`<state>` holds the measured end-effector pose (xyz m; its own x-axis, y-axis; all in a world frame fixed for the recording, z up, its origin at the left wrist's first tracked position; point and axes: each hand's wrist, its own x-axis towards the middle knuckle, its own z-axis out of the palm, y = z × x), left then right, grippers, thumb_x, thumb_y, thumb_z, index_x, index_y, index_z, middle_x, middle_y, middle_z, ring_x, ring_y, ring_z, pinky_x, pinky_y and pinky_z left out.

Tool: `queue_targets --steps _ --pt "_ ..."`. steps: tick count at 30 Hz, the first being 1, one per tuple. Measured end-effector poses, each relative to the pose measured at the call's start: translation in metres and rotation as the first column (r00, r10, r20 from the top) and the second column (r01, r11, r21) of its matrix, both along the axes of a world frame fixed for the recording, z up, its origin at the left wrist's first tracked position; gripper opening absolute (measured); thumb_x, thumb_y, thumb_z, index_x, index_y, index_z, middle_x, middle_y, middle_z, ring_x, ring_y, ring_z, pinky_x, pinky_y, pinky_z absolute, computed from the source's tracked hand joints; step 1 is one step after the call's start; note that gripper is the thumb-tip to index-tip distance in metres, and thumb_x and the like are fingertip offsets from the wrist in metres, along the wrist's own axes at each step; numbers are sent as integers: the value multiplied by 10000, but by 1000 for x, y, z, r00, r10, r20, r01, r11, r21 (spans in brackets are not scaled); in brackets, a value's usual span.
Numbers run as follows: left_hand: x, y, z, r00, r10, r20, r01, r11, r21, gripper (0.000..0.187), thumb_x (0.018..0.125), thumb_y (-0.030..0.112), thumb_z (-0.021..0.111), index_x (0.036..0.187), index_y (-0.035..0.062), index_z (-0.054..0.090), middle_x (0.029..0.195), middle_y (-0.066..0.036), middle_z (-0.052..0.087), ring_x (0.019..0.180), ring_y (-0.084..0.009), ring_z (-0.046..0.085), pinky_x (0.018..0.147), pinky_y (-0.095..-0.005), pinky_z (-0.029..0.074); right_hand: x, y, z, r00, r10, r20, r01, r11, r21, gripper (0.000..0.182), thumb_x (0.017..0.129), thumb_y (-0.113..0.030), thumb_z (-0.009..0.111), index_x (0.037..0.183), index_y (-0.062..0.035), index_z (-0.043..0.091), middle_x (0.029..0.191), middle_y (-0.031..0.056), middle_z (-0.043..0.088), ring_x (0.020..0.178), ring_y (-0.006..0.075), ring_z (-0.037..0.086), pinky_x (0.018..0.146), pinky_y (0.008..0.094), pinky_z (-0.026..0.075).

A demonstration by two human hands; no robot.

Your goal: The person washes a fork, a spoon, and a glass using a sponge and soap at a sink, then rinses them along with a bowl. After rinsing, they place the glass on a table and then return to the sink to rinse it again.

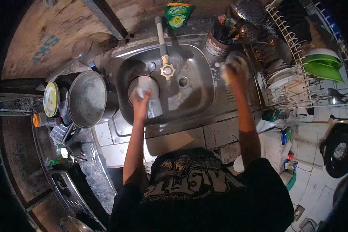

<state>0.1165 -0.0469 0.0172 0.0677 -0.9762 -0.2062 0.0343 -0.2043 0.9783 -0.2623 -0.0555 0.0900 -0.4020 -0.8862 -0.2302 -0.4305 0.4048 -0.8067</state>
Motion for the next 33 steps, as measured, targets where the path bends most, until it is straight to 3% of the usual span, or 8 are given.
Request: queue_targets --steps 8,10,11,12,15,26,28,33 --pt "-39 -46 -73 916 -101 -389 217 939 268 638 890 439 559 1309 -22 423 1189 -107 548 1089 -199 517 933 -316 400 -30 -66 -65 754 -212 -622 -44 928 -370 342 904 -274 541 1088 12 577 1074 185 619 1036 333 581 884 439 445" --pt "-45 -52 -106 912 -79 -403 213 931 298 633 902 470 524 1307 -8 434 1200 -96 543 1088 -194 519 926 -311 407 27 -49 -96 999 -34 -13 26 923 -384 267 903 -172 523 1103 -4 576 1083 179 615 1010 319 594 869 423 459" --pt "-49 -54 -116 884 -64 -464 226 926 302 620 908 471 509 1306 0 438 1211 -90 535 1097 -188 510 931 -307 402 62 -29 -87 855 90 -511 -303 886 -352 245 882 -117 535 1105 -29 584 1052 158 629 929 287 622 779 392 501" --pt "-52 -55 -120 852 -45 -521 236 922 306 608 915 472 494 1304 8 442 1221 -83 527 1105 -182 500 936 -302 397 97 -20 -145 958 168 231 -57 906 -419 259 860 -100 549 1110 -43 591 1075 169 626 903 275 631 777 357 509" --pt "-64 -53 -95 768 29 -639 247 908 338 560 934 434 459 1308 18 439 1257 -72 502 1144 -180 472 960 -302 377 184 8 -126 683 364 -634 -572 806 -154 320 804 -98 553 1116 -27 571 1257 226 509 1102 321 548 922 407 455" --pt "-30 -48 -103 785 53 -618 122 964 238 538 945 462 450 1267 32 474 1159 -42 541 1054 -164 505 939 -300 383 236 -54 -180 964 257 64 -243 955 -172 306 860 -89 418 1126 -3 542 1143 226 552 979 420 560 875 461 440" --pt "-19 -49 -106 889 77 -451 63 956 287 584 941 474 448 1294 8 446 1182 -66 520 1082 -173 486 942 -296 374 247 -43 -225 710 234 -664 -587 718 -374 286 847 -98 437 1079 -13 582 1125 214 564 984 417 553 861 457 440" --pt "-25 -47 -102 855 78 -513 144 914 379 558 938 518 411 1243 60 508 1162 -68 585 1008 -194 586 881 -319 455 223 -78 -173 837 472 276 -292 812 -505 377 885 -201 551 1210 -17 502 1089 113 583 1037 197 551 886 307 447"
